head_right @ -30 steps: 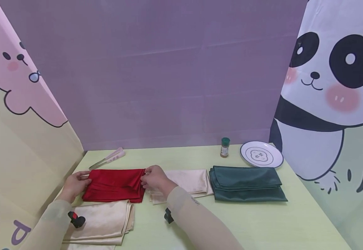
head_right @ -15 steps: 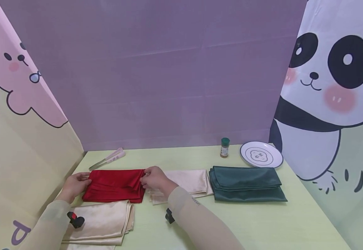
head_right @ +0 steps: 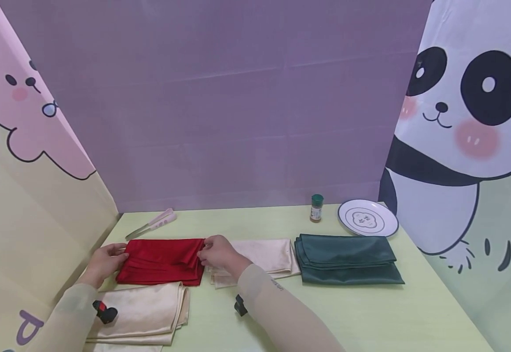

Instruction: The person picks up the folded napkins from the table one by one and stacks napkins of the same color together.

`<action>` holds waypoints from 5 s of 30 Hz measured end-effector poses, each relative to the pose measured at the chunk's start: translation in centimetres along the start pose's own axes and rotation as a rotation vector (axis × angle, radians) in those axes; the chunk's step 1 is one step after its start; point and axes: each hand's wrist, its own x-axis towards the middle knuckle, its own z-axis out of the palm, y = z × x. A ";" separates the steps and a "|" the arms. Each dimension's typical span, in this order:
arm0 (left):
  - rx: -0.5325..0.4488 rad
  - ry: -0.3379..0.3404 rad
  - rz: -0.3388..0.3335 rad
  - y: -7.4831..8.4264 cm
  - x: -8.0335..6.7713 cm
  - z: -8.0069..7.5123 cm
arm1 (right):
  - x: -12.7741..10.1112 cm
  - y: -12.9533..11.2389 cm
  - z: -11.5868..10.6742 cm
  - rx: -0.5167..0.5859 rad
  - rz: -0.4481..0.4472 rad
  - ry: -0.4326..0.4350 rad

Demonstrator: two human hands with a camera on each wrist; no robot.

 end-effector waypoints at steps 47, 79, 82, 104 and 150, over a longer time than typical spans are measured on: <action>-0.188 0.131 0.360 0.4 -8.0 -1.1 | -5.1 -1.0 1.2 -0.095 -0.179 0.077; -0.150 -0.014 0.312 -3.3 -10.1 -3.7 | -6.4 -0.3 3.5 -0.179 -0.187 -0.078; -0.120 -0.007 0.296 -3.5 -10.4 -3.7 | -6.5 -0.4 3.7 -0.208 -0.187 -0.095; -0.052 -0.015 0.262 -5.1 -10.3 -3.5 | -6.6 -0.2 3.7 -0.234 -0.181 -0.148; -0.268 -0.014 0.339 -4.0 -10.7 -2.1 | -7.1 -0.2 3.3 -0.417 -0.111 -0.222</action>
